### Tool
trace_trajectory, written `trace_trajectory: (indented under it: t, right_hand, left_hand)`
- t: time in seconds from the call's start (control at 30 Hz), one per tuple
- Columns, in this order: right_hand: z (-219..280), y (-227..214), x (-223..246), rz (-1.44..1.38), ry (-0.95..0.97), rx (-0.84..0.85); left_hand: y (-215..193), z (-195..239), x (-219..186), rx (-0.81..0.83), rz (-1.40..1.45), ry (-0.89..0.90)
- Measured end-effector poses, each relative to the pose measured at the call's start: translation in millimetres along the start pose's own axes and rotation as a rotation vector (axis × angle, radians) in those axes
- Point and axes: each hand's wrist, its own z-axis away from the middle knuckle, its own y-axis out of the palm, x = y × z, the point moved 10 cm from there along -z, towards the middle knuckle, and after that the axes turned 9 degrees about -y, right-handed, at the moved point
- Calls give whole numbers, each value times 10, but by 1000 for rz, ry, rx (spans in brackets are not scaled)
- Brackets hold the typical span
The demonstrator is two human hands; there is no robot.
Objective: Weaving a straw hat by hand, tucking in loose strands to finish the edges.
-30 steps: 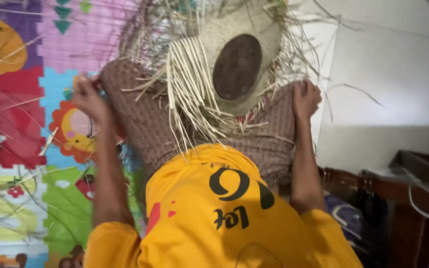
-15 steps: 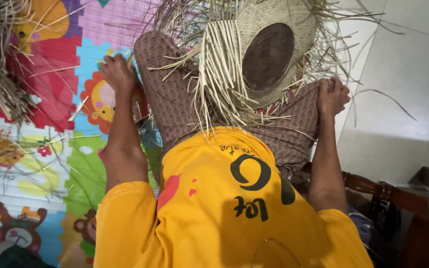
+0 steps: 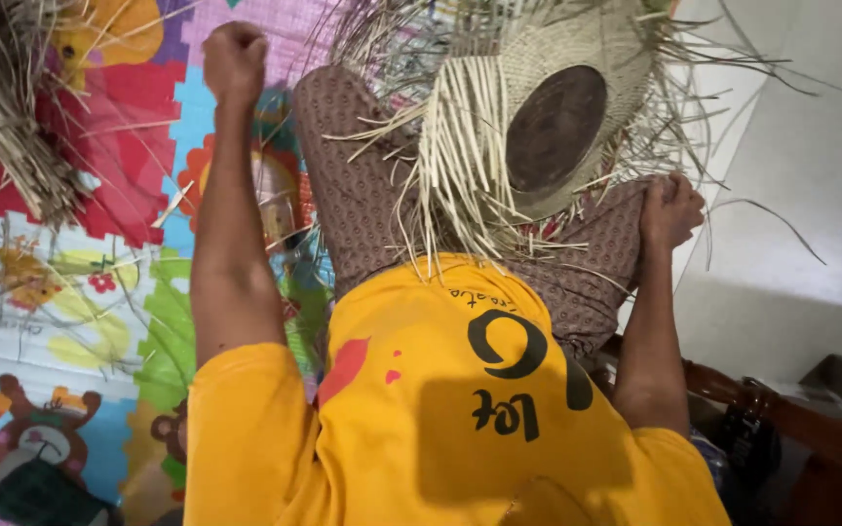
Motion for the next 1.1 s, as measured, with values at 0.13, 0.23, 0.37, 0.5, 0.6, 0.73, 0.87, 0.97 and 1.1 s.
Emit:
trace_trajectory:
  t: [0.13, 0.23, 0.37, 0.5, 0.6, 0.73, 0.87, 0.97, 1.1]
  right_hand:
    - [95, -130, 168, -54, 55, 58]
    - [90, -36, 90, -27, 67, 73]
    - [64, 2, -16, 35, 1, -6]
    - [144, -34, 58, -14, 73, 72]
    - [103, -210, 310, 18, 14, 49]
    - [94, -135, 215, 11, -42, 36]
    - [64, -30, 53, -1, -7, 33]
    - [68, -75, 132, -10, -40, 29]
    - [77, -112, 146, -11, 63, 89]
  left_hand:
    - [400, -10, 93, 61, -117, -22]
    - [575, -112, -96, 21, -218, 4]
    - [900, -298, -378, 2, -354, 71]
    - [1382, -372, -199, 228, -738, -79]
    - [1190, -376, -233, 281, -472, -302]
    - [1002, -510, -419, 298, 96, -203]
    - [418, -317, -1306, 519, 598, -120]
    - [201, -196, -1578, 626, 755, -67]
    - [-257, 23, -1982, 618, 724, 36]
